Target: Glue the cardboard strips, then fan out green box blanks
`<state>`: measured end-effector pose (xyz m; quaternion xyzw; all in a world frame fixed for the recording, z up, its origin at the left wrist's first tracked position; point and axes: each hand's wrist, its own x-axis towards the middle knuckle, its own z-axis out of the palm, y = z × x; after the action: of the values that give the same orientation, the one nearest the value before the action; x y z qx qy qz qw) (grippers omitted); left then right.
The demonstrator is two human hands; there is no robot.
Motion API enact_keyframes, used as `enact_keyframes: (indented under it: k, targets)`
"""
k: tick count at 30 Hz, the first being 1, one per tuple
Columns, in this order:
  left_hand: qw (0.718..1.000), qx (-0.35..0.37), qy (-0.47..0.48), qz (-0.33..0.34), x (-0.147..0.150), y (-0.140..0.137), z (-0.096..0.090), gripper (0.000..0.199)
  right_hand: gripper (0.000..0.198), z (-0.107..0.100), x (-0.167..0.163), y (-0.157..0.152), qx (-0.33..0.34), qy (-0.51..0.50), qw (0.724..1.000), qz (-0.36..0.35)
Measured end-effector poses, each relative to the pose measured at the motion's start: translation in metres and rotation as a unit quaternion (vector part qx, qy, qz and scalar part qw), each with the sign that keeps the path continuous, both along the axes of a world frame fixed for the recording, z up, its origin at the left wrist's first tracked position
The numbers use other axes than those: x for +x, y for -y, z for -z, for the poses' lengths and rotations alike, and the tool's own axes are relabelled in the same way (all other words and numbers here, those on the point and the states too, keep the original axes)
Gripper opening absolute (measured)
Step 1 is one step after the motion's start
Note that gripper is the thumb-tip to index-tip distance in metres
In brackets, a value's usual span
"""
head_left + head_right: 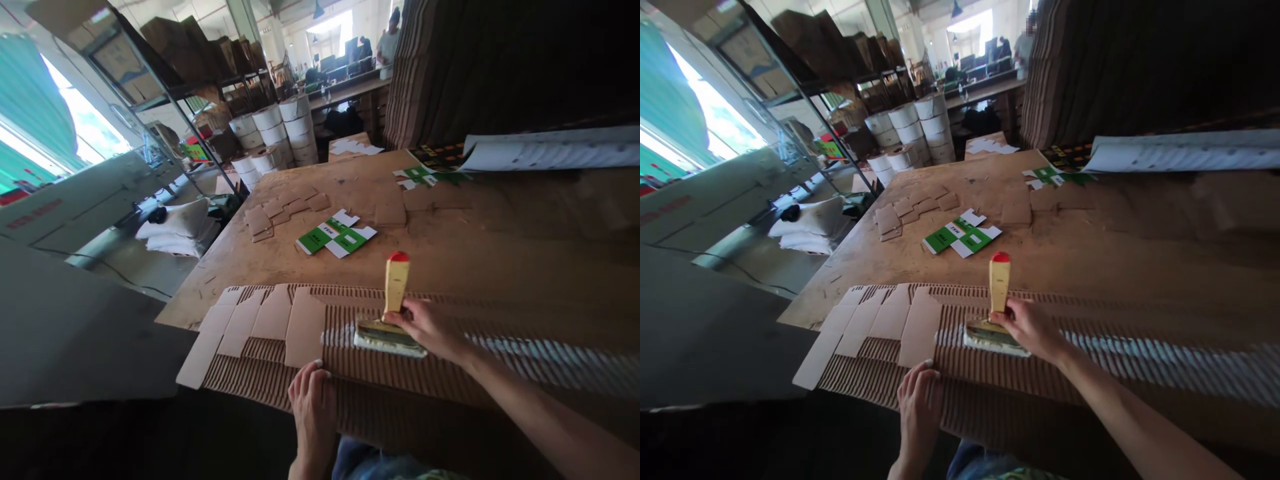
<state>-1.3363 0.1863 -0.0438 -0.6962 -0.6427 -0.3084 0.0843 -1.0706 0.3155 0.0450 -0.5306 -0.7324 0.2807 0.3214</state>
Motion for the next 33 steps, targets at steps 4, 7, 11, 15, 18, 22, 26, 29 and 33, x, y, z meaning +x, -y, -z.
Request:
enact_keyframes:
  k: [4, 7, 11, 15, 18, 22, 26, 29, 33]
  targets:
    - [0.999, 0.024, 0.005, -0.024, 0.002, -0.004, -0.009, 0.015, 0.036, 0.002, 0.017, -0.001, -0.006, -0.005, 1.0, 0.011]
    - [0.998, 0.053, 0.003, -0.029, 0.01, -0.004, -0.019, 0.014, 0.041, 0.001, 0.04, -0.001, -0.006, -0.005, 0.999, 0.038]
    - [0.997, 0.058, 0.011, 0.053, 0.044, 0.001, -0.027, 0.016, 0.038, 0.0, 0.056, 0.008, -0.013, 0.0, 1.0, 0.021]
    - [0.984, 0.04, 0.089, 0.148, 0.093, 0.007, -0.018, 0.028, 0.042, 0.003, 0.076, 0.009, -0.014, -0.008, 1.0, 0.023]
    - [0.978, 0.041, 0.112, 0.169, 0.115, 0.011, -0.008, 0.031, 0.046, 0.001, 0.095, 0.009, -0.008, -0.019, 0.999, 0.034]
    - [0.98, 0.01, 0.1, 0.17, 0.117, 0.012, -0.004, 0.029, 0.037, -0.004, 0.094, 0.018, -0.005, -0.024, 1.0, 0.006]
    - [0.983, 0.006, 0.083, 0.165, 0.112, 0.011, -0.005, 0.027, 0.031, -0.003, 0.097, 0.023, 0.003, -0.023, 0.999, 0.024]
    - [0.982, 0.033, 0.081, 0.165, 0.113, 0.011, -0.006, 0.027, 0.036, -0.006, 0.121, 0.026, 0.012, -0.024, 0.996, 0.084]
    - [0.972, 0.05, 0.122, 0.197, 0.132, 0.011, -0.014, 0.029, 0.036, -0.021, 0.155, 0.047, 0.061, -0.037, 0.987, 0.146]
